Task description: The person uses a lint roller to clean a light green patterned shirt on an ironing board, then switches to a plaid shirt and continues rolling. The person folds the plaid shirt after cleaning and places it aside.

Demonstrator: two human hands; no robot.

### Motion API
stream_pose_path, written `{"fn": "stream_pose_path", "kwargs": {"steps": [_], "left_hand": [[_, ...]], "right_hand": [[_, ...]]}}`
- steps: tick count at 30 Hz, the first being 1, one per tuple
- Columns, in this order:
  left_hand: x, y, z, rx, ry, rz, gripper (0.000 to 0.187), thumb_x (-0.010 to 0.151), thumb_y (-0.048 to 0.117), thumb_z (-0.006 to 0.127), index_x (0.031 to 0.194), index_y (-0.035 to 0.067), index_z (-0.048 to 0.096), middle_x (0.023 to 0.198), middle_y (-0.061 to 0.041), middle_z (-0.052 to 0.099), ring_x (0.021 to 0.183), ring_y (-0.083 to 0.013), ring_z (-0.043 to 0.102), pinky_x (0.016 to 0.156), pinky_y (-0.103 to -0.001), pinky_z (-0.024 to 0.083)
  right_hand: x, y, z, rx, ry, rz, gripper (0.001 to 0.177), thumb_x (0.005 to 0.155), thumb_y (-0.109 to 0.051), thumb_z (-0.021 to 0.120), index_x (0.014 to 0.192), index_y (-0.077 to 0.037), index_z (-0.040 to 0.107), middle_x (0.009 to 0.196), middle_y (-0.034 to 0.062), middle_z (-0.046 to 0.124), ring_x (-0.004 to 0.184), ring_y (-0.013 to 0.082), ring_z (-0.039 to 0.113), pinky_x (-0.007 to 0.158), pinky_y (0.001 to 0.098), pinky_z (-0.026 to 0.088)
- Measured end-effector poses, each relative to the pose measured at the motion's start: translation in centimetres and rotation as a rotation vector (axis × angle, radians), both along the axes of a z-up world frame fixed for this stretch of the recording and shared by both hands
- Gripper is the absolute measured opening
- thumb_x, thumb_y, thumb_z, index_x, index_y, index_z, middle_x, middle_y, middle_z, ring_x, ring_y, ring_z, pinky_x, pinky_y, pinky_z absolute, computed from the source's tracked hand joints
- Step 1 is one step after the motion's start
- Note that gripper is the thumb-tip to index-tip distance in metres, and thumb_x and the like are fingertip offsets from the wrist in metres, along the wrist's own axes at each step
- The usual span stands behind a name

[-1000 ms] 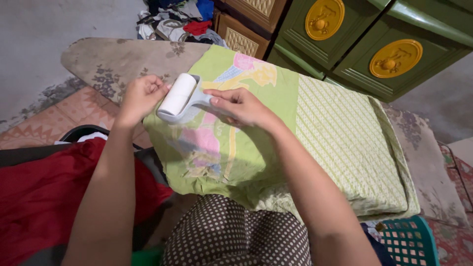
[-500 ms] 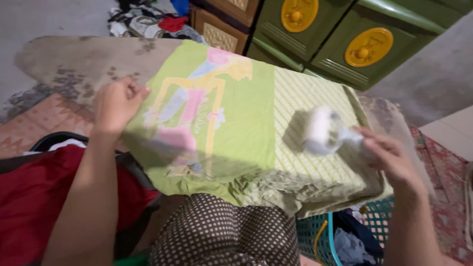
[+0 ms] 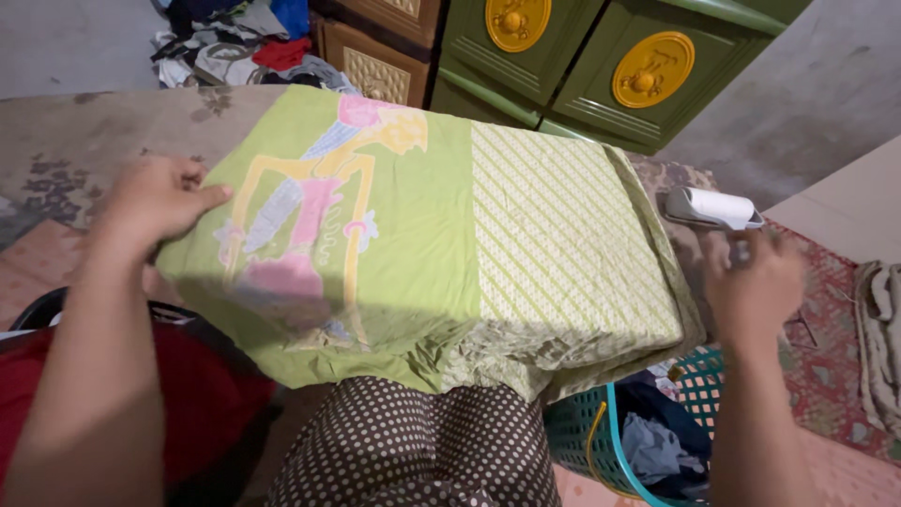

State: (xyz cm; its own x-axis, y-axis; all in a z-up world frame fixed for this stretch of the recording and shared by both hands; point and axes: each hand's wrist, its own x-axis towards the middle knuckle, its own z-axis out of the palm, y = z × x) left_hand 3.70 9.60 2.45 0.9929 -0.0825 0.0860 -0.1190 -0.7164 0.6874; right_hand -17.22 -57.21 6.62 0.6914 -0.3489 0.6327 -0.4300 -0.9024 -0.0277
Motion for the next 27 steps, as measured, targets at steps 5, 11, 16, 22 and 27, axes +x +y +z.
{"fn": "stream_pose_path", "kwargs": {"steps": [5,11,16,22,27], "left_hand": [[3.1,1.6,0.9,-0.387,0.288,-0.028,0.024,0.099,0.017,0.067,0.112,-0.003,0.064,0.083,-0.016,0.072,0.064,-0.0223,0.07,0.052,-0.031,0.049],[9.5,1.8,5.0,-0.513,0.149,-0.067,0.02,0.106,0.011,0.06,0.112,-0.008,0.062,0.088,-0.014,0.073,0.077,-0.0224,0.074,0.068,-0.031,0.061],[14.9,-2.5,6.9,-0.342,-0.408,0.13,0.028,0.107,0.01,0.068,0.125,-0.008,0.059,0.116,-0.019,0.07,0.105,-0.0312,0.075,0.083,-0.039,0.057],[12.1,-7.0,0.9,0.051,-0.411,0.014,0.086,0.088,0.03,0.08,0.154,-0.002,0.035,0.166,-0.033,0.018,0.149,-0.0474,0.027,0.12,-0.052,0.028],[6.6,-4.8,-3.9,0.39,-0.215,0.035,0.075,0.096,0.059,0.05,0.154,0.011,0.046,0.164,-0.027,0.029,0.152,-0.0444,0.025,0.12,-0.06,0.019]], "right_hand": [[4.3,1.0,-0.1,0.136,0.408,0.097,0.043,0.088,-0.046,0.078,0.101,-0.005,0.081,0.096,0.0252,0.073,0.088,0.0418,0.071,0.08,0.0491,0.056],[10.9,-4.6,4.1,0.915,0.094,0.216,0.029,0.097,-0.023,0.073,0.09,0.005,0.068,0.077,0.0136,0.069,0.069,0.024,0.069,0.065,0.0427,0.055],[18.3,-4.9,6.8,0.222,-0.183,0.361,0.02,0.105,-0.014,0.073,0.108,0.006,0.071,0.094,0.0266,0.07,0.082,0.0376,0.067,0.077,0.0462,0.053],[17.3,2.0,1.8,0.144,0.102,0.634,0.074,0.083,-0.016,0.079,0.147,0.004,0.046,0.137,0.0354,0.054,0.123,0.0476,0.054,0.102,0.0514,0.046],[7.7,5.9,-2.2,0.235,0.153,0.452,0.033,0.101,-0.031,0.061,0.13,-0.017,0.066,0.133,0.0178,0.068,0.113,0.0414,0.065,0.094,0.0488,0.053]]}}
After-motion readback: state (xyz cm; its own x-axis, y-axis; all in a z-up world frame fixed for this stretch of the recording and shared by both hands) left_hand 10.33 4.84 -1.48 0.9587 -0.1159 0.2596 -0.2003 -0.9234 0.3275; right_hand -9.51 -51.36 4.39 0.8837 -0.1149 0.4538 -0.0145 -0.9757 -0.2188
